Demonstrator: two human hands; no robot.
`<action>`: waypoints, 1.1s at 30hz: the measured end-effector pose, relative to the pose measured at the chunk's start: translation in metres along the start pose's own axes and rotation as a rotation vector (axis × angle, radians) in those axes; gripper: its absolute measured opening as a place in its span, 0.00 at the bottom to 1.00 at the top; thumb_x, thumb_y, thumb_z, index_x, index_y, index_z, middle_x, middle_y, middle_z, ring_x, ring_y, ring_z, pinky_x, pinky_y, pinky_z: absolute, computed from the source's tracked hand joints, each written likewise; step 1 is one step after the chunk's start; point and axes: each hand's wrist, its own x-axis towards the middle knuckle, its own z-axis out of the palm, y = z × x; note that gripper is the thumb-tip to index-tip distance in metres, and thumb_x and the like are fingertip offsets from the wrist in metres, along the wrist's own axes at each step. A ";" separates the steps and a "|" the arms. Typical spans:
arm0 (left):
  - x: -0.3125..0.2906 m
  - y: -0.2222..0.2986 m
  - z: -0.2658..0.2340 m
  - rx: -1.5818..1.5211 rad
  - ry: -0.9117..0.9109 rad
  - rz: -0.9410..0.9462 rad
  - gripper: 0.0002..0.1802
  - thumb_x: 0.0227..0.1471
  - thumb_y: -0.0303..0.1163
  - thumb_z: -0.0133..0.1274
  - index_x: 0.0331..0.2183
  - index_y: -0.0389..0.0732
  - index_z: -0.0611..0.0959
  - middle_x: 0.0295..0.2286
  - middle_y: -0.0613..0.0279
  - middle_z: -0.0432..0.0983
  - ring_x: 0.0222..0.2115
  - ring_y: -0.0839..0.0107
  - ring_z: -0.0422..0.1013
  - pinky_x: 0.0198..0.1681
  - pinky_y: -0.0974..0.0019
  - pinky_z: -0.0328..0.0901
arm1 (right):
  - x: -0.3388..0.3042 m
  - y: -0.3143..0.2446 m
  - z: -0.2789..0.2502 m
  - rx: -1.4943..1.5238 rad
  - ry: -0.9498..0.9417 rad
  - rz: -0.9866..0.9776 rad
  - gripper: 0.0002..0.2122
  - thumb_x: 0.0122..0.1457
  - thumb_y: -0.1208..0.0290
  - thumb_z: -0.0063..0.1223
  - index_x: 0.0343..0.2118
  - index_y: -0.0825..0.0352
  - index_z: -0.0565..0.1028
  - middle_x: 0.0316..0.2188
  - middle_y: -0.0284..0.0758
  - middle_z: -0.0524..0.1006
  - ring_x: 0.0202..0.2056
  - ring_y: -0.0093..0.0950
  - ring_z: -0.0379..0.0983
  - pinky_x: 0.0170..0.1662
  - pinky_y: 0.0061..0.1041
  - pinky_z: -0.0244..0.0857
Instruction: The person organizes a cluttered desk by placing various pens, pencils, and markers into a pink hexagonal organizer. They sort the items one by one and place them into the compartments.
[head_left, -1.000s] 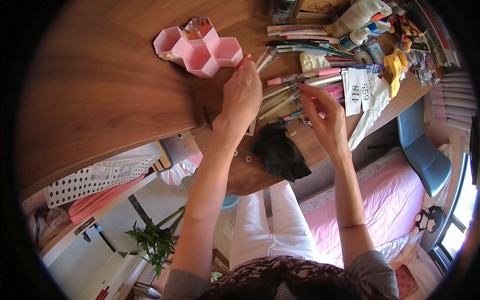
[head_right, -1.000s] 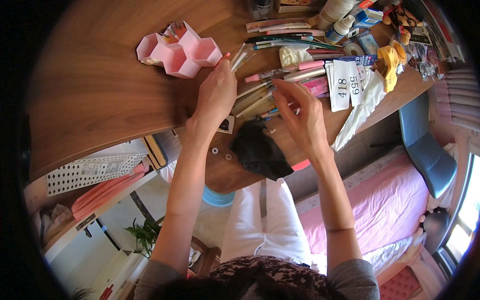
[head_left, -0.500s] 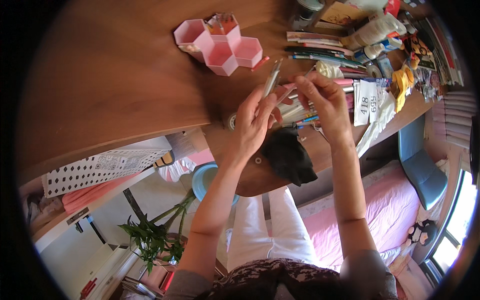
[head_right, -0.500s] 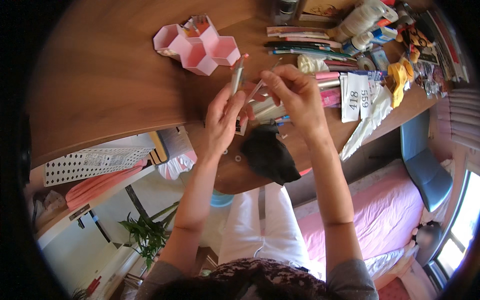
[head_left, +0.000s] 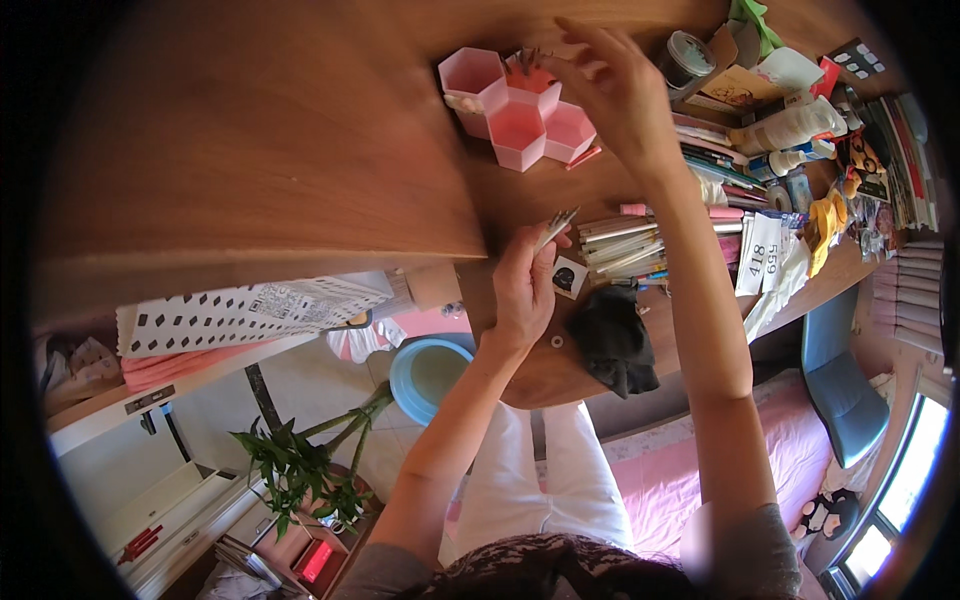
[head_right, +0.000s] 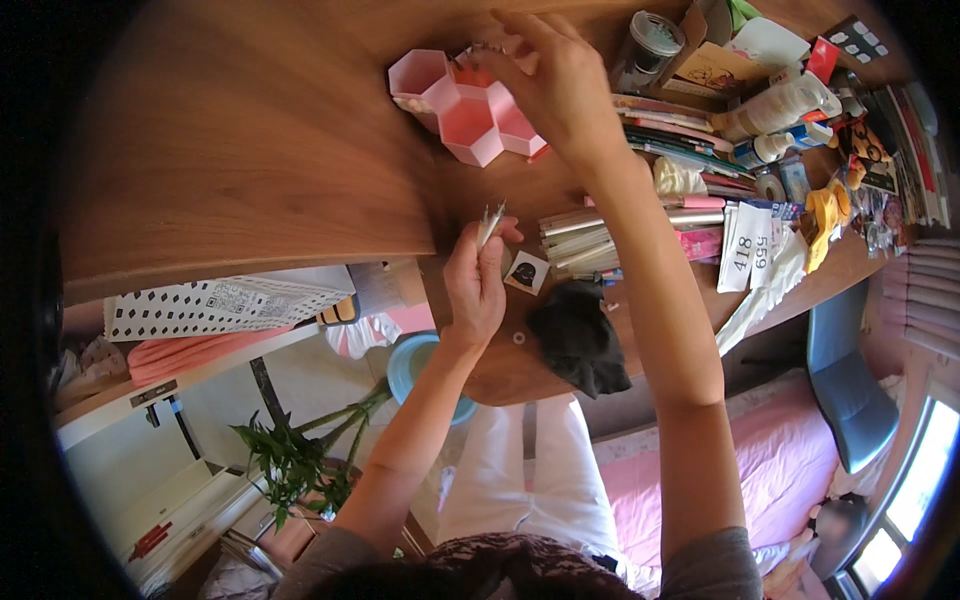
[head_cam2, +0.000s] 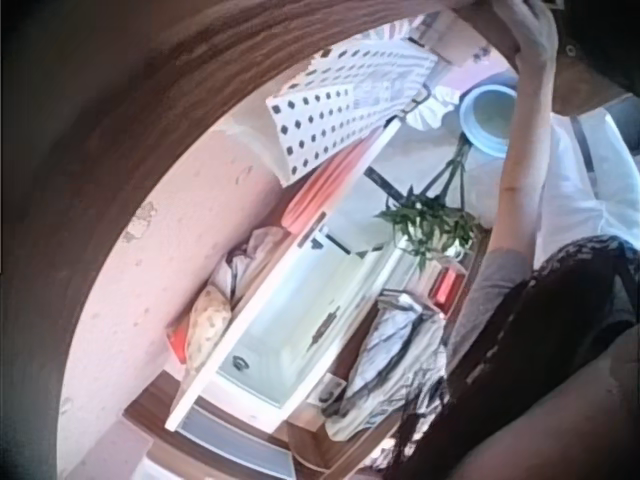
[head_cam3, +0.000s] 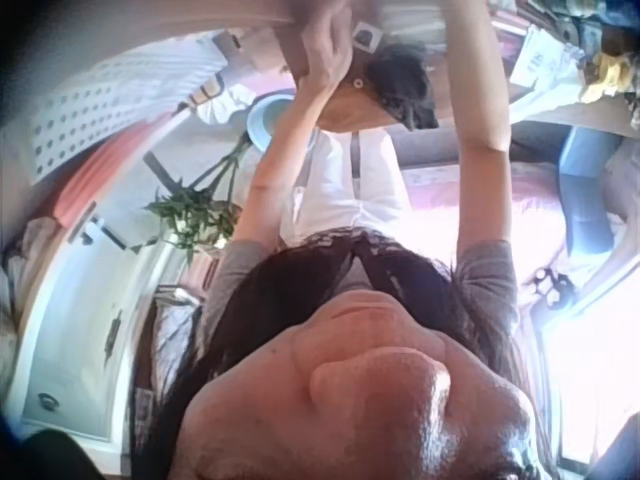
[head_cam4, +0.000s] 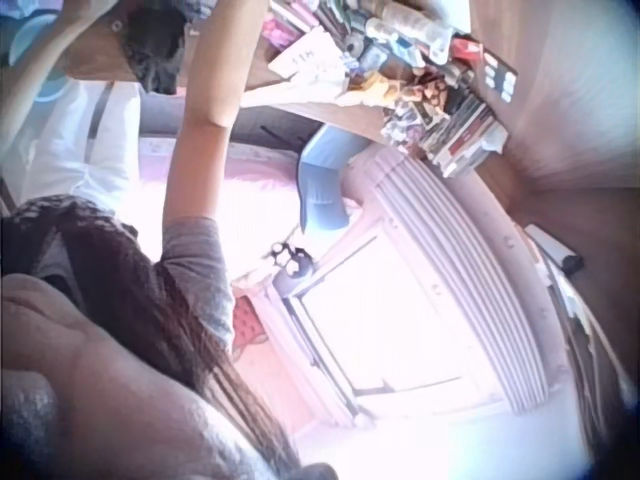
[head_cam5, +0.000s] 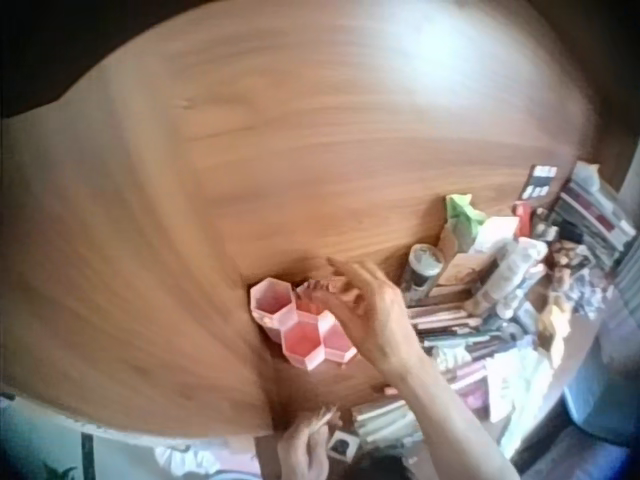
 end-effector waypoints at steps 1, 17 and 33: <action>-0.002 -0.002 -0.001 -0.038 -0.006 -0.016 0.13 0.68 0.29 0.42 0.46 0.35 0.79 0.31 0.63 0.79 0.23 0.83 0.62 0.27 0.76 0.58 | -0.007 0.001 -0.004 -0.017 0.040 -0.014 0.11 0.61 0.74 0.56 0.46 0.69 0.79 0.31 0.39 0.81 0.31 0.24 0.76 0.36 0.24 0.70; 0.025 0.033 0.001 -0.305 0.043 -0.154 0.22 0.70 0.43 0.37 0.52 0.36 0.74 0.48 0.54 0.76 0.40 0.71 0.74 0.37 0.70 0.68 | -0.052 -0.036 -0.020 0.369 0.170 0.235 0.09 0.62 0.76 0.58 0.42 0.76 0.78 0.33 0.38 0.83 0.36 0.21 0.80 0.38 0.20 0.72; 0.039 0.039 -0.005 -0.423 -0.078 -0.348 0.22 0.69 0.45 0.40 0.48 0.37 0.77 0.28 0.64 0.78 0.18 0.87 0.53 0.21 0.79 0.50 | -0.048 -0.020 -0.012 0.293 -0.248 0.333 0.11 0.63 0.67 0.59 0.41 0.70 0.82 0.28 0.34 0.77 0.30 0.21 0.73 0.33 0.23 0.67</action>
